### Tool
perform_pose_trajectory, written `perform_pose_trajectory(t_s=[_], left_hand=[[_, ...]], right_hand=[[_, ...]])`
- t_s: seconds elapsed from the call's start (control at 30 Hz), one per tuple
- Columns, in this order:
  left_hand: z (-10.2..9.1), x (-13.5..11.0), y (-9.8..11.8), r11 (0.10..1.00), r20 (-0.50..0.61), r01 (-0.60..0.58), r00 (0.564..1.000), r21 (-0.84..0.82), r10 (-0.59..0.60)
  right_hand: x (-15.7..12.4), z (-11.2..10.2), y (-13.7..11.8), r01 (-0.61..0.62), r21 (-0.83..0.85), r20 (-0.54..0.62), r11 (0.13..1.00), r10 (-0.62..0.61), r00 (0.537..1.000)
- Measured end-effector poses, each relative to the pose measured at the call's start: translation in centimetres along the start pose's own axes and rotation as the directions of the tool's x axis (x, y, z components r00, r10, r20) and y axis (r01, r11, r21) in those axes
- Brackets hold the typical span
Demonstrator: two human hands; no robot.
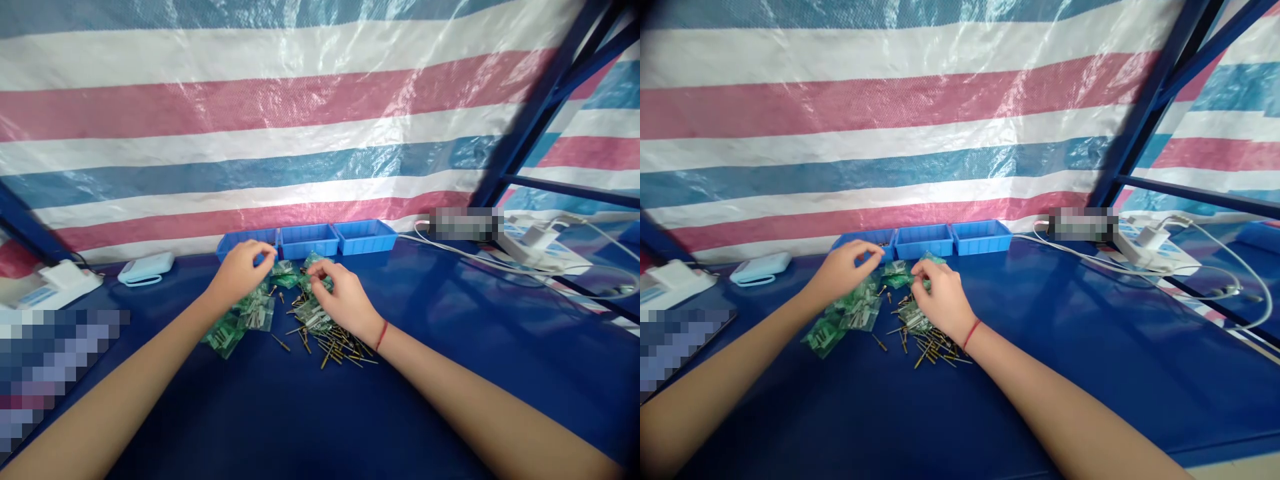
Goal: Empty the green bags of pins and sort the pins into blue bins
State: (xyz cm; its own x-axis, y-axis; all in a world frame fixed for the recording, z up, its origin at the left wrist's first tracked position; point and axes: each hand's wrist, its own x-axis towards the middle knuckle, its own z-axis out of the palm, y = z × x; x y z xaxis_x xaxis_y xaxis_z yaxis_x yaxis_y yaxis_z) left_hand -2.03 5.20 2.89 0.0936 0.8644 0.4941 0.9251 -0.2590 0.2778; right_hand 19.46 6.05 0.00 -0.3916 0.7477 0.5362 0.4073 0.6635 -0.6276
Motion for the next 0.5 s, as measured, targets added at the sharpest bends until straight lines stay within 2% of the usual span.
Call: perform_pose_trajectory(t_s=[0.1,0.17,0.33,0.5], left_hand=[[0.0,-2.7,1.2,0.976,0.203,-0.168,0.97,0.14,0.138],[0.3,-3.9,1.4,0.947,0.265,-0.232,0.949,0.222,0.17],[1.4,-4.6,0.8,0.922,0.308,-0.286,0.93,0.261,0.201],[1.8,-4.6,0.7,0.95,0.278,-0.237,0.944,0.205,0.176]], right_hand=[[-0.1,0.3,-0.1,0.02,-0.04,0.033,0.999,-0.019,0.999],[-0.2,0.6,-0.1,0.027,-0.045,0.038,0.999,-0.025,0.999],[-0.5,1.0,-0.1,0.032,-0.066,0.048,0.997,-0.029,0.998],[-0.9,1.3,-0.3,0.068,-0.084,0.07,0.994,-0.062,0.996]])
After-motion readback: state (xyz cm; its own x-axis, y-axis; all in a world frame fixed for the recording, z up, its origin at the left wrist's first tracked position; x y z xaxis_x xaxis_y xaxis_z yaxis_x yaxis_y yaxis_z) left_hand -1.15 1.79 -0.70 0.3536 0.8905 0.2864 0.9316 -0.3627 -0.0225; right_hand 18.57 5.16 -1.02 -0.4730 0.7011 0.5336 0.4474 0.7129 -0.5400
